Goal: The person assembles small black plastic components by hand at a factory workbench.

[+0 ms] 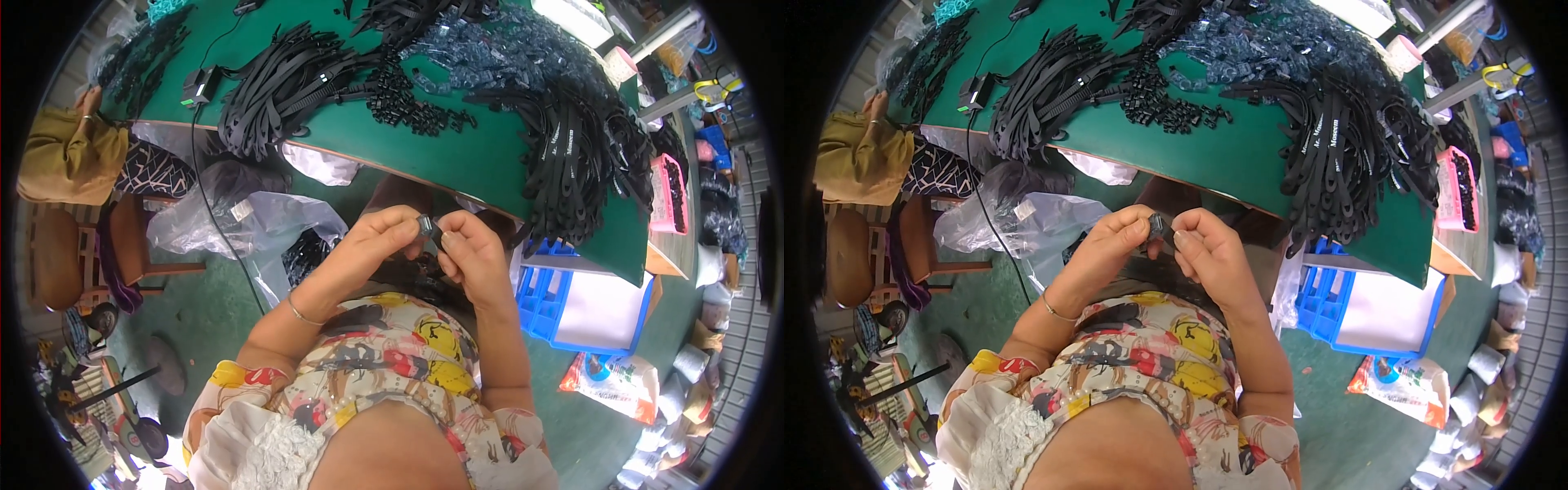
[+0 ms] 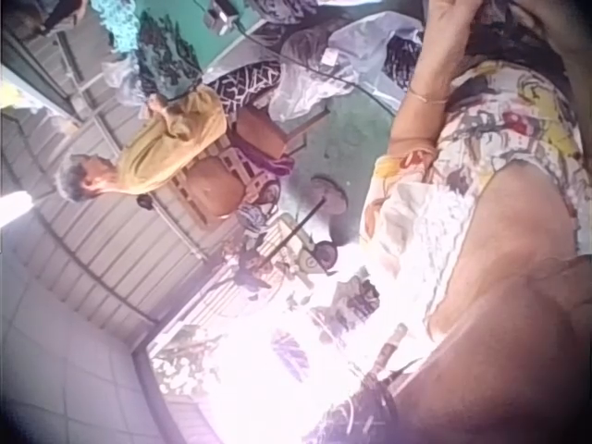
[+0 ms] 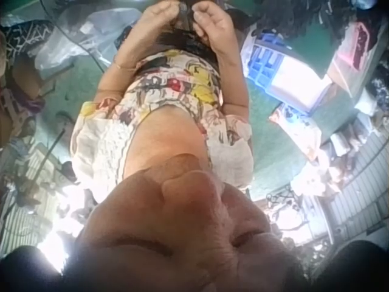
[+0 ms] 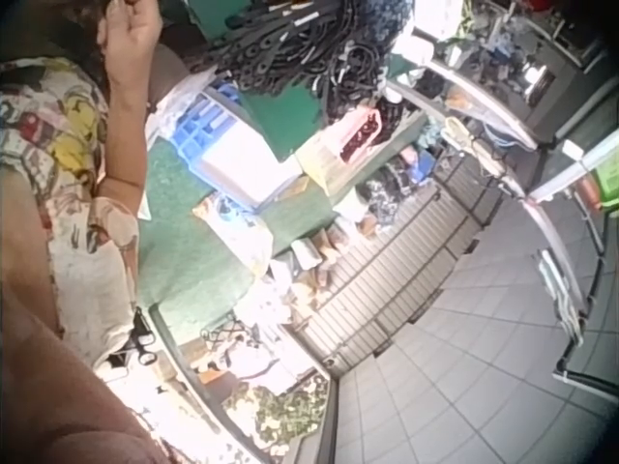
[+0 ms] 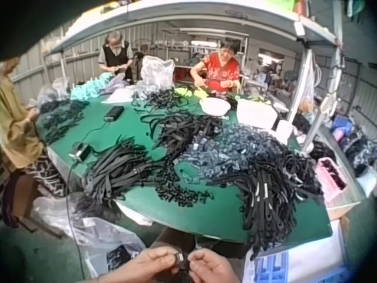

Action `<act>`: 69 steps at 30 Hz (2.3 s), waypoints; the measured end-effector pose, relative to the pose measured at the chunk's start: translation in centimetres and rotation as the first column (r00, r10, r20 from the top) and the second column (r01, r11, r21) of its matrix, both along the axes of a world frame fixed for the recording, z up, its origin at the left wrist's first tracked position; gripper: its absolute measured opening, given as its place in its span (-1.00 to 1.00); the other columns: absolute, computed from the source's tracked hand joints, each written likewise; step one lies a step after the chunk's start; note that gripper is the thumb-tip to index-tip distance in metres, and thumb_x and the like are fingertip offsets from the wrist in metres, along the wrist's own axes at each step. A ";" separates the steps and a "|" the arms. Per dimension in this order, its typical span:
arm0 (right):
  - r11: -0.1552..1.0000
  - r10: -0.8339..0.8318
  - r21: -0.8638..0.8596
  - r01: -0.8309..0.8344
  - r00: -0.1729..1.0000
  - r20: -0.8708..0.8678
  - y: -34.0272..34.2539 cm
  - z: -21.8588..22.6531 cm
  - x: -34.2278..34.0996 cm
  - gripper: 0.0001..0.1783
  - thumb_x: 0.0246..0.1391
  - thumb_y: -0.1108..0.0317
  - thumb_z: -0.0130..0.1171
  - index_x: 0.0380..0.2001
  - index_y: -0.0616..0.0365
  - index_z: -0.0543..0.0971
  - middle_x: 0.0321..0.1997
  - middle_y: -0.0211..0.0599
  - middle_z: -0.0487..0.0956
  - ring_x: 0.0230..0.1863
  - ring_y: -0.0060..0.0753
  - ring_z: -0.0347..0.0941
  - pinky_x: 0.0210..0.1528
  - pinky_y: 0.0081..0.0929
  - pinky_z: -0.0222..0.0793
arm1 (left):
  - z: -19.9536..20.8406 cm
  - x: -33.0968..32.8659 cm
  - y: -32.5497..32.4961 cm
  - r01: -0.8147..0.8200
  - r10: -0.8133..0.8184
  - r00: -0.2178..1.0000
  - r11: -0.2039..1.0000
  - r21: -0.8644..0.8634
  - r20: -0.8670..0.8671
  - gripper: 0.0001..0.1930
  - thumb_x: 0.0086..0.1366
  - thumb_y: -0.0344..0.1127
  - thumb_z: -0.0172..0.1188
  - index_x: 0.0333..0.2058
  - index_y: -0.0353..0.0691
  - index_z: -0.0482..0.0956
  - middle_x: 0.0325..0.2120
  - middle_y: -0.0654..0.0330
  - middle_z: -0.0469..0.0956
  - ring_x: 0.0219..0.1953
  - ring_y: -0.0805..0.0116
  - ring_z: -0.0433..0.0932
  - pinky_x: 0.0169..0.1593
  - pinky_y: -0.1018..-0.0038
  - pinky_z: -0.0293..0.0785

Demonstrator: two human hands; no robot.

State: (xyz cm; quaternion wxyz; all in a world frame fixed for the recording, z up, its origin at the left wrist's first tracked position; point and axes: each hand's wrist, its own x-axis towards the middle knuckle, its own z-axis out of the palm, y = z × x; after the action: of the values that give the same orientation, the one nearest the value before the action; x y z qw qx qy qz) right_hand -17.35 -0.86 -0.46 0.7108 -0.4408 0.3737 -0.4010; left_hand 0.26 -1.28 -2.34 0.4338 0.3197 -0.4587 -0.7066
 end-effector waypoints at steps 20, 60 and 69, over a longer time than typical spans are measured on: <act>0.997 -0.029 0.075 0.022 0.996 0.090 0.8 -0.3 1.0 -0.89 0.12 0.38 -0.04 -0.32 0.20 0.37 -0.60 -0.56 0.30 -0.66 -0.80 0.15 -0.66 -0.81 -0.03 | -0.9 -0.4 1.6 0.131 -0.048 0.911 0.975 0.177 -0.410 -0.70 0.31 -0.08 -0.08 -0.33 -0.24 0.34 -0.57 0.36 0.21 -0.52 0.57 0.11 -0.42 0.63 0.06; 0.894 -0.129 -0.423 0.145 0.989 0.066 1.2 -1.8 1.4 -0.82 0.03 0.57 0.08 -0.28 0.39 0.36 -0.30 -0.23 0.31 -0.43 -0.46 0.47 -0.39 -0.60 0.43 | 0.7 0.3 0.3 0.160 -0.056 0.939 0.945 0.286 -0.340 -0.85 0.24 -0.33 0.00 -0.44 -0.29 0.36 -0.53 0.21 0.45 -0.47 0.47 0.45 -0.34 0.58 0.39; 0.610 -0.320 -0.787 -0.094 0.879 -0.354 -0.1 -1.1 0.4 -0.69 -0.18 0.41 0.28 -0.33 0.22 0.45 -0.34 -0.29 0.38 -0.37 -0.46 0.36 -0.35 -0.54 0.32 | 1.0 0.7 0.3 0.164 -0.161 0.986 0.965 0.203 -0.030 -0.82 0.25 -0.30 0.05 -0.34 -0.32 0.44 -0.51 0.26 0.47 -0.46 0.56 0.42 -0.35 0.66 0.36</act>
State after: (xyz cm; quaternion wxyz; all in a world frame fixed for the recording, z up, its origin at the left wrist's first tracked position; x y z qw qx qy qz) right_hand -16.95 -1.00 -1.61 0.3074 -0.7628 0.3456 -0.4520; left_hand 0.99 -1.02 -1.35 0.3422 0.3190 -0.4053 -0.7854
